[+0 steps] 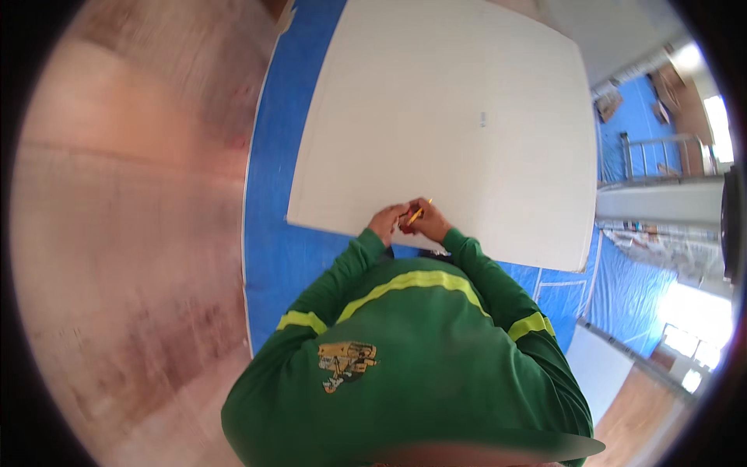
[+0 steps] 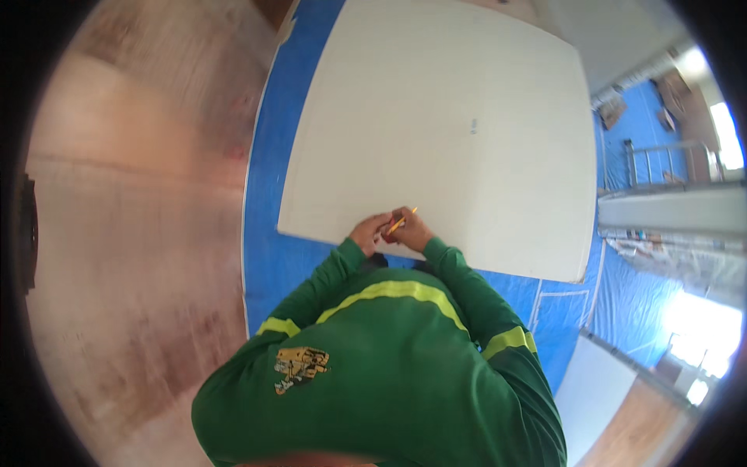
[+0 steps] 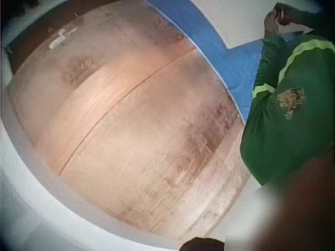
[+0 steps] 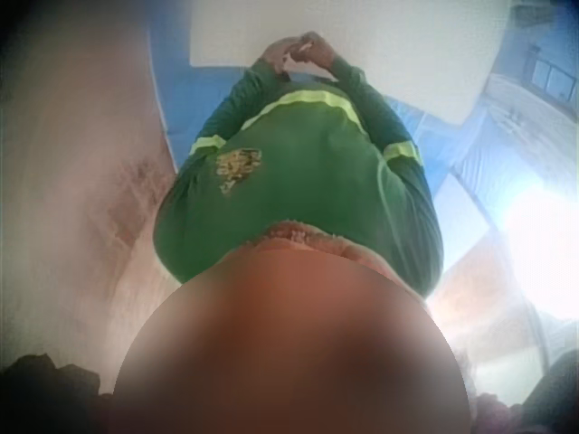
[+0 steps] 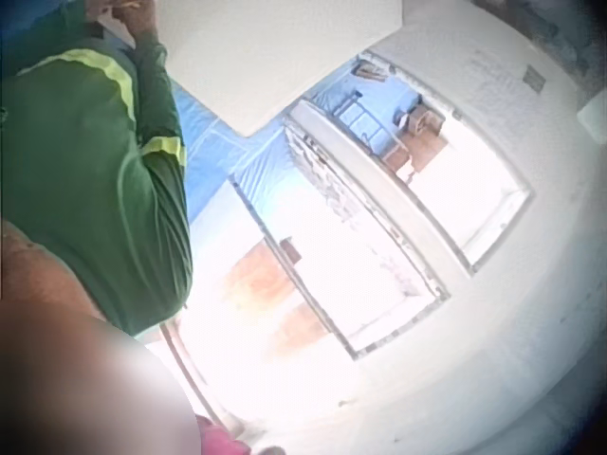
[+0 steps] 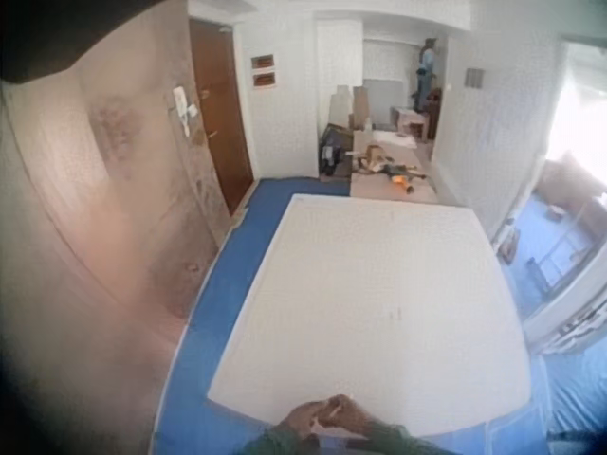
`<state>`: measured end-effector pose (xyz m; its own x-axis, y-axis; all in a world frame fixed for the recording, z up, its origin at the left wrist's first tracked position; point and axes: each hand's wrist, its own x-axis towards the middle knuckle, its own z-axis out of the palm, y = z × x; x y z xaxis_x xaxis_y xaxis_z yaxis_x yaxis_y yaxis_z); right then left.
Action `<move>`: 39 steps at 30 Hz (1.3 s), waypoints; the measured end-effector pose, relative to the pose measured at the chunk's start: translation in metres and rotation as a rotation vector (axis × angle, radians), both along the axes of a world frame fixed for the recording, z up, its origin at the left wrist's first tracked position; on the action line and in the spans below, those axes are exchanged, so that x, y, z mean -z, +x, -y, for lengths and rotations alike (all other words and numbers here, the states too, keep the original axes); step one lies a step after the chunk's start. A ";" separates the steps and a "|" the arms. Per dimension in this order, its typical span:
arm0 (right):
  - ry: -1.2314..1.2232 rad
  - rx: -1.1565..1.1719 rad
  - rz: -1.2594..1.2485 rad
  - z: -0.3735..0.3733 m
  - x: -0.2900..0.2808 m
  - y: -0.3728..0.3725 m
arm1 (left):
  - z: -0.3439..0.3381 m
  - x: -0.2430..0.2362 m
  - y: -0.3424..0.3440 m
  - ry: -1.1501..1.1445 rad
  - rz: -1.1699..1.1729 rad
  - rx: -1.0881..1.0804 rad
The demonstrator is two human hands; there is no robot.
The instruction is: The person measures and marks a large white panel with a tape measure and pencil, then retrieves a long wooden trim piece and uses shears to cut it. The person works in a room with blue floor protection and scattered tools.
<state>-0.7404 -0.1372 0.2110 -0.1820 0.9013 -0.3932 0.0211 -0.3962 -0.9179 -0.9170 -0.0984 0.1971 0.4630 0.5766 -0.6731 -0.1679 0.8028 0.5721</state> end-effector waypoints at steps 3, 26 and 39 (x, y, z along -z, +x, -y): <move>0.032 -0.201 0.197 -0.009 0.003 -0.022 | 0.004 0.019 -0.044 0.032 -0.079 0.078; -0.259 -0.288 1.003 0.030 -0.038 0.039 | -0.074 0.185 -0.336 0.652 -1.248 -0.049; -0.372 -0.129 1.081 0.124 -0.007 0.184 | -0.067 0.106 -0.228 1.134 -1.369 0.014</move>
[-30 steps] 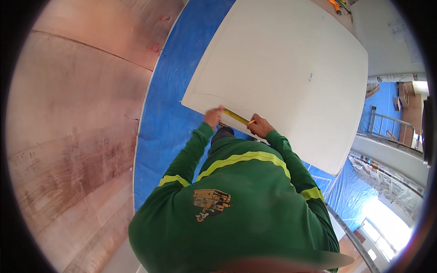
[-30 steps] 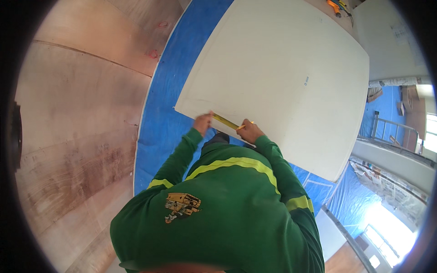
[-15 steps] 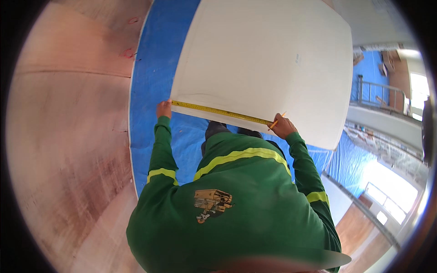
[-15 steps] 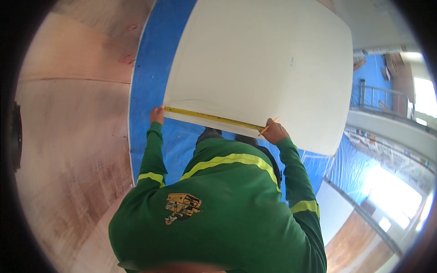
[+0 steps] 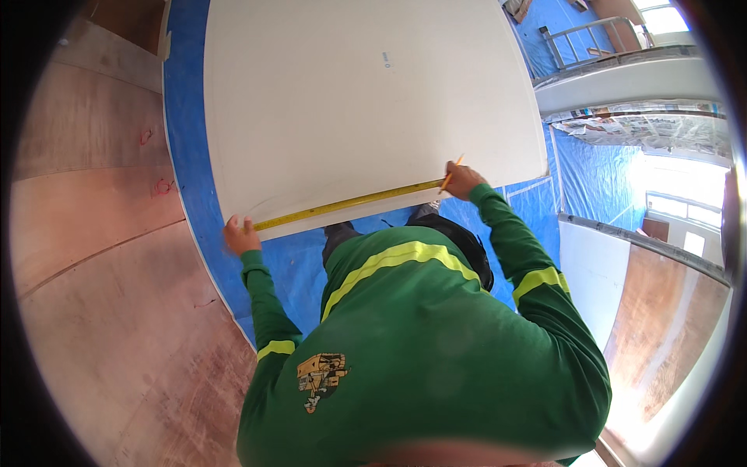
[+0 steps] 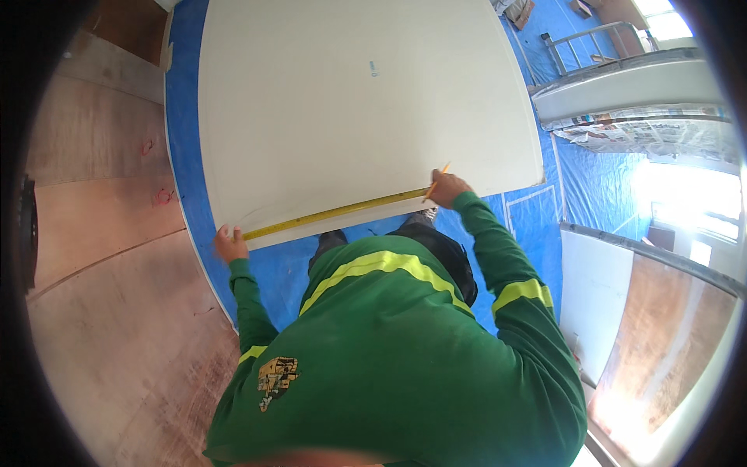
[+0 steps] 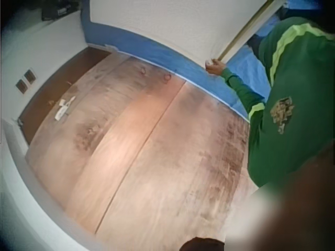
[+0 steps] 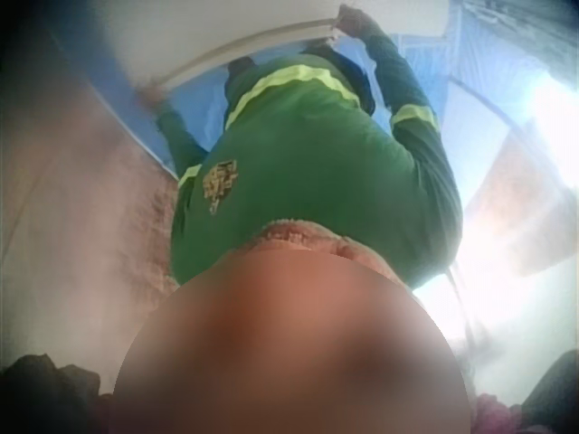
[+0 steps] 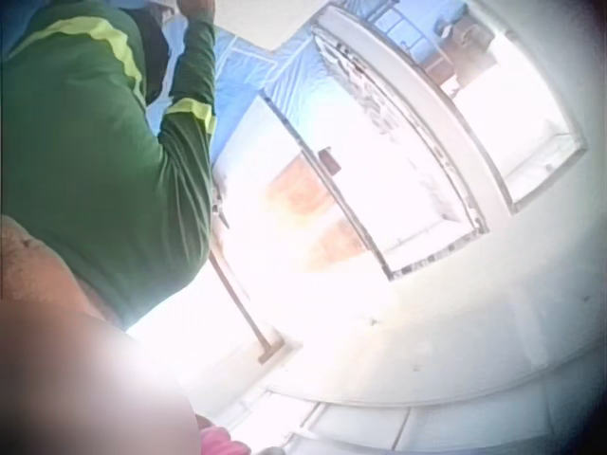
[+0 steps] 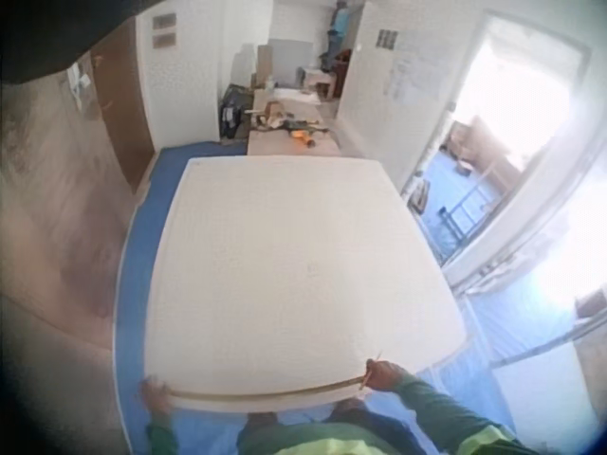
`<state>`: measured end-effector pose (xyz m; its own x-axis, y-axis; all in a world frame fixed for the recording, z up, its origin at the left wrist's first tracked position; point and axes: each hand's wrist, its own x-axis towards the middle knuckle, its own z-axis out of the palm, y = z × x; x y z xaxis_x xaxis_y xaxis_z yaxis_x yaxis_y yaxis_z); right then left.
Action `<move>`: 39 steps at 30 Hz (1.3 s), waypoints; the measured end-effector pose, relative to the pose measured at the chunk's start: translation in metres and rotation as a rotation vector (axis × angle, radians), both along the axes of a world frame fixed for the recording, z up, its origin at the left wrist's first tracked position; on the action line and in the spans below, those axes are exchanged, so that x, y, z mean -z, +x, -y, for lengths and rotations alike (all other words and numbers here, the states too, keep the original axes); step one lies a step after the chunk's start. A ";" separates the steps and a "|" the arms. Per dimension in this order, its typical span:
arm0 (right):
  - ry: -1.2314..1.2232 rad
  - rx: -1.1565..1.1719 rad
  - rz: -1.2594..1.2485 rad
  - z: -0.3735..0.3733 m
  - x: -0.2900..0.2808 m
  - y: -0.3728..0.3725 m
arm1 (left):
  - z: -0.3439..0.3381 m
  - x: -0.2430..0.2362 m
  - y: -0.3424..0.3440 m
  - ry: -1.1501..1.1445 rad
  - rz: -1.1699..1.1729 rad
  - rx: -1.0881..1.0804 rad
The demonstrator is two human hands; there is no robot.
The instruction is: The person measures and marks a large white panel with a tape measure and pencil, then retrieves a long wooden trim piece and uses shears to cut it. The person works in a room with blue floor protection and scattered tools.
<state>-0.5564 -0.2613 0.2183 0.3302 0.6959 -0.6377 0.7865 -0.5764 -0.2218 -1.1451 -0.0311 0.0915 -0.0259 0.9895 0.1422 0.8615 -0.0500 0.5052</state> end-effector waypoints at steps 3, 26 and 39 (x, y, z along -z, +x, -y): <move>0.008 0.061 0.049 0.047 -0.002 0.090 | 0.038 -0.016 0.097 0.007 0.254 0.178; 0.082 0.143 0.199 0.185 0.033 0.262 | 0.317 -0.010 0.549 -1.879 1.011 0.213; 0.140 0.061 0.048 0.180 0.036 0.275 | 0.394 0.024 0.688 -1.576 1.716 -0.323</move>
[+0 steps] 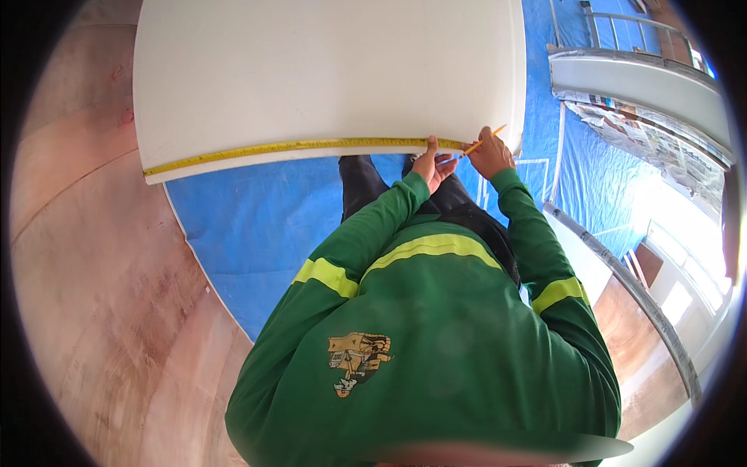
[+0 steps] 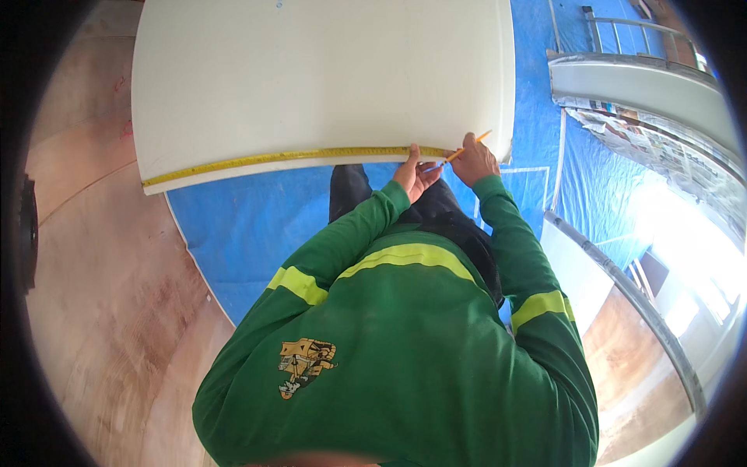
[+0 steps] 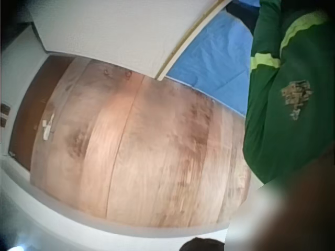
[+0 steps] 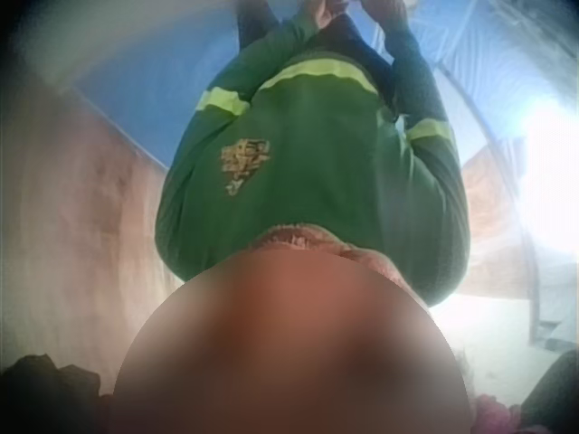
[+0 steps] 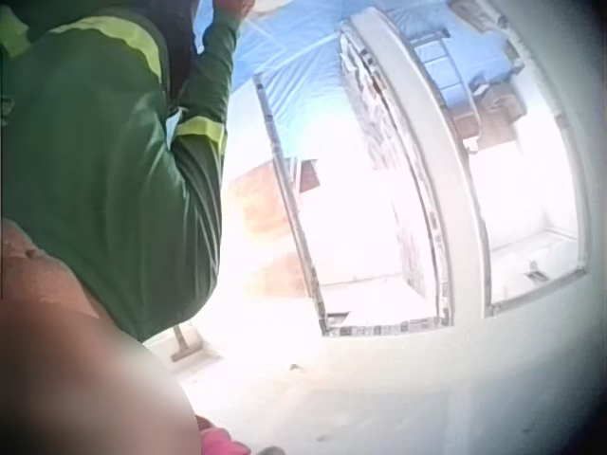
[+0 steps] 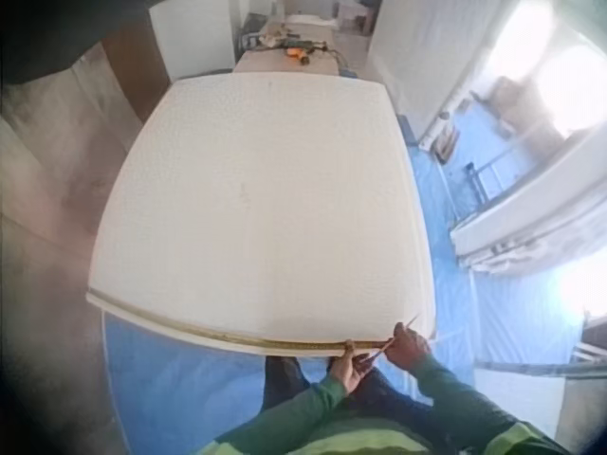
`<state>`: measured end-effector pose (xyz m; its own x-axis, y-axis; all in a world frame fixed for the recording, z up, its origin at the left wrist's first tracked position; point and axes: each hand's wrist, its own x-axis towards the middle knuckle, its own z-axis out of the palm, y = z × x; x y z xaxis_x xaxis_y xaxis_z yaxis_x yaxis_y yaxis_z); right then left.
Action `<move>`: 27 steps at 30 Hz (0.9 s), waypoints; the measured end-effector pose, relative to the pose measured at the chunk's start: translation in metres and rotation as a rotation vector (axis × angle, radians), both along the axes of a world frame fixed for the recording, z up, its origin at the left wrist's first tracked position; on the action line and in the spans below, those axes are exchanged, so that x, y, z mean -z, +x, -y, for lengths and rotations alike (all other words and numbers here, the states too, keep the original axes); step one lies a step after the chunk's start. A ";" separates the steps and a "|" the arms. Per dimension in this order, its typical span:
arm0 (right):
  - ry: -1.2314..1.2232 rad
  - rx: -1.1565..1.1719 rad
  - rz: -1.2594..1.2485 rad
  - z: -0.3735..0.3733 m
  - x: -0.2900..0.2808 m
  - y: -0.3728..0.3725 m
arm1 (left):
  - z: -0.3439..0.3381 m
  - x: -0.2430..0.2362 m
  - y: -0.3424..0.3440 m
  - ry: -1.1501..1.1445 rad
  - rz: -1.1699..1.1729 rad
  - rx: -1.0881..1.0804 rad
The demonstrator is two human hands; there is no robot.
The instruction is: The person measures and marks a large white panel with a tape measure and pencil, then retrieves a long wooden trim piece and uses shears to cut it. The person works in a room with blue floor protection and scattered tools.
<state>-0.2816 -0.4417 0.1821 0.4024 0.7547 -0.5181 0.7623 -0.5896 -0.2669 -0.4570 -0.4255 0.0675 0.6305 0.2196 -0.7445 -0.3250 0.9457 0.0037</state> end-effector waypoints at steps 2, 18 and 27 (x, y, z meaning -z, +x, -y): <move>-0.017 -0.041 0.023 0.002 0.003 0.003 | 0.011 0.000 0.017 0.000 -0.030 -0.061; 0.133 -0.131 0.102 0.000 0.011 0.008 | 0.022 -0.022 0.069 -0.066 0.041 -0.184; 0.451 -0.090 -0.629 0.002 -0.043 -0.016 | 0.042 0.016 0.086 0.031 0.009 -0.255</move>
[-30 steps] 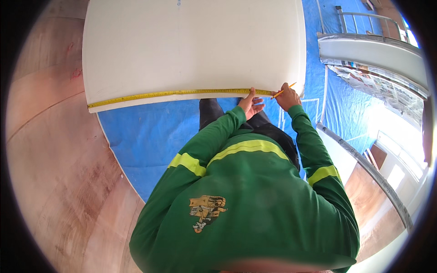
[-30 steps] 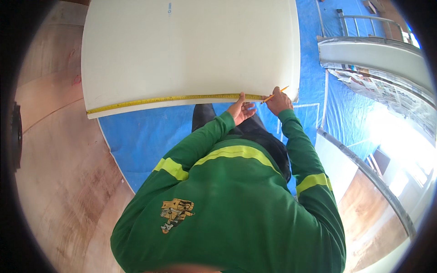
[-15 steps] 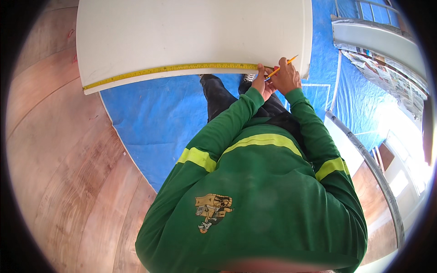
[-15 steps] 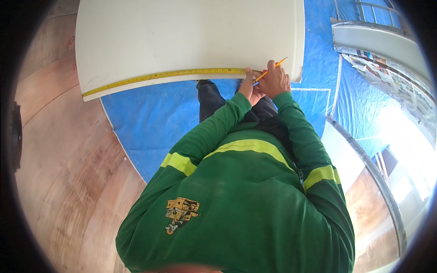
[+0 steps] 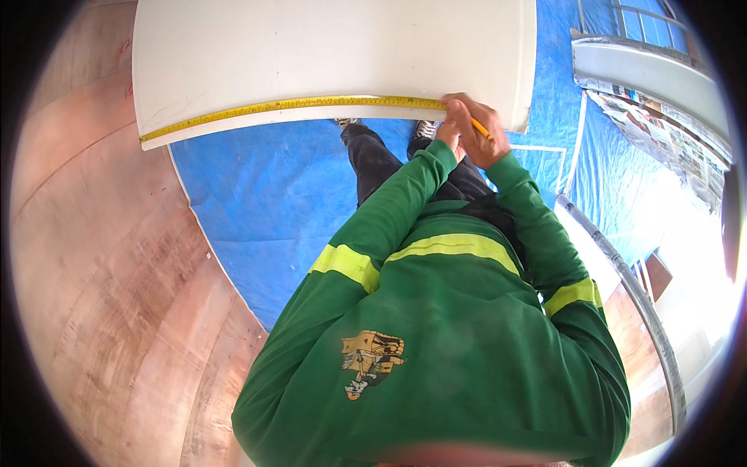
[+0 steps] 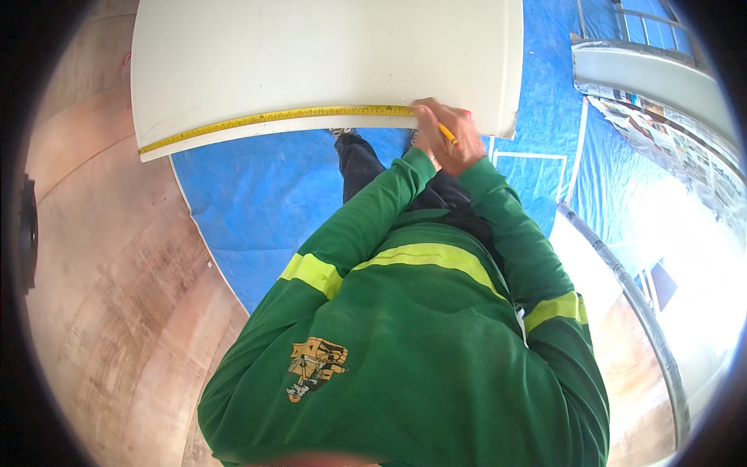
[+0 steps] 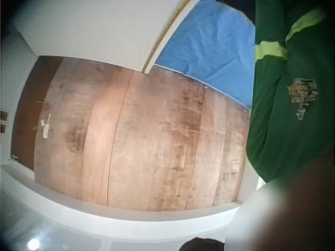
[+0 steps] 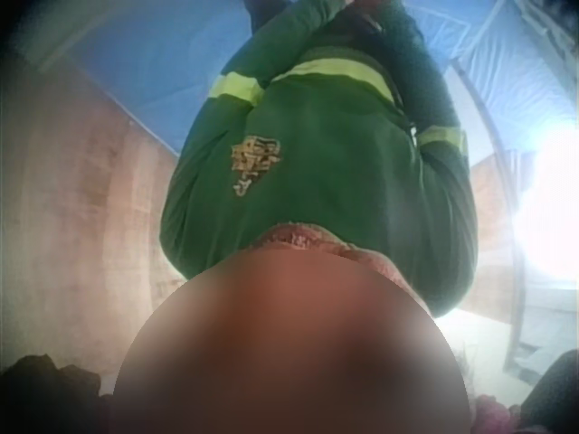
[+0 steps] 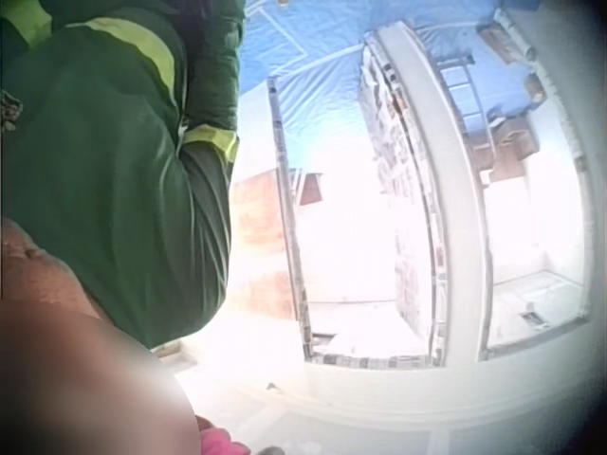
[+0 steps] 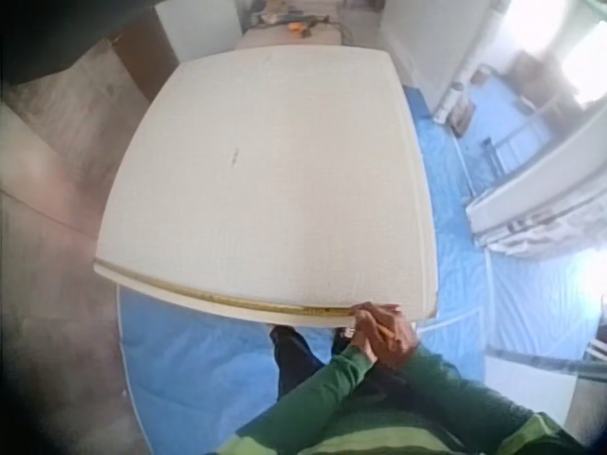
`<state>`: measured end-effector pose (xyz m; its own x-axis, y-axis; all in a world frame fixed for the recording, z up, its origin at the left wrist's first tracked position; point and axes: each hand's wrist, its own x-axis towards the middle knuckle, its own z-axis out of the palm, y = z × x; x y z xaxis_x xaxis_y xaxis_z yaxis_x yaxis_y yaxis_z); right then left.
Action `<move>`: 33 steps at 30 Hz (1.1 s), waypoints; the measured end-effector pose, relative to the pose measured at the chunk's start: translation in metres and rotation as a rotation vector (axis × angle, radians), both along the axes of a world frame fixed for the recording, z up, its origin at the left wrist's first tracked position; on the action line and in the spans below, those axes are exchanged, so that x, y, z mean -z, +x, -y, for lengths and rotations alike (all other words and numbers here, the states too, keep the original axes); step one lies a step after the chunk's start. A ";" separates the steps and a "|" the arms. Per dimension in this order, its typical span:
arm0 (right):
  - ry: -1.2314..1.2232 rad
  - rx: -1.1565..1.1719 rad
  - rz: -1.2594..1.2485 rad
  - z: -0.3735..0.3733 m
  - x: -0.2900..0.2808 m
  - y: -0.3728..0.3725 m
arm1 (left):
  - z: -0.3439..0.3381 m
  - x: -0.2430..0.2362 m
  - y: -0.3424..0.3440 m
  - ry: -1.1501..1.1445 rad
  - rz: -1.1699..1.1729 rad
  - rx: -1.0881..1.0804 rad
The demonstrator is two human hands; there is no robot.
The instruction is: The person measures and marks a large white panel with a tape measure and pencil, then retrieves a long wooden trim piece and uses shears to cut it. The person works in a room with blue floor protection and scattered tools.
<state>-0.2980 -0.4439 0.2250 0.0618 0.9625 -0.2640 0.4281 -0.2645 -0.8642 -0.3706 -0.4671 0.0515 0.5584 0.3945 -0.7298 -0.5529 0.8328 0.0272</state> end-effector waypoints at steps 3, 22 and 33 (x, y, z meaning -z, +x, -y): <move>-0.073 -0.002 -0.246 -0.021 0.021 -0.039 | 0.009 0.007 -0.013 0.012 -0.035 0.058; 0.013 -0.049 -0.017 -0.042 0.085 -0.104 | 0.017 0.022 -0.050 0.019 -0.037 0.037; 0.032 -0.087 0.037 -0.042 0.083 -0.105 | -0.001 0.019 -0.031 0.042 0.006 0.047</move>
<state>-0.4030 -0.4016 0.1415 -0.0133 0.9725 -0.2326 0.4800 -0.1978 -0.8547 -0.4021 -0.4663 0.0329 0.5812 0.3985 -0.7095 -0.5139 0.8558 0.0597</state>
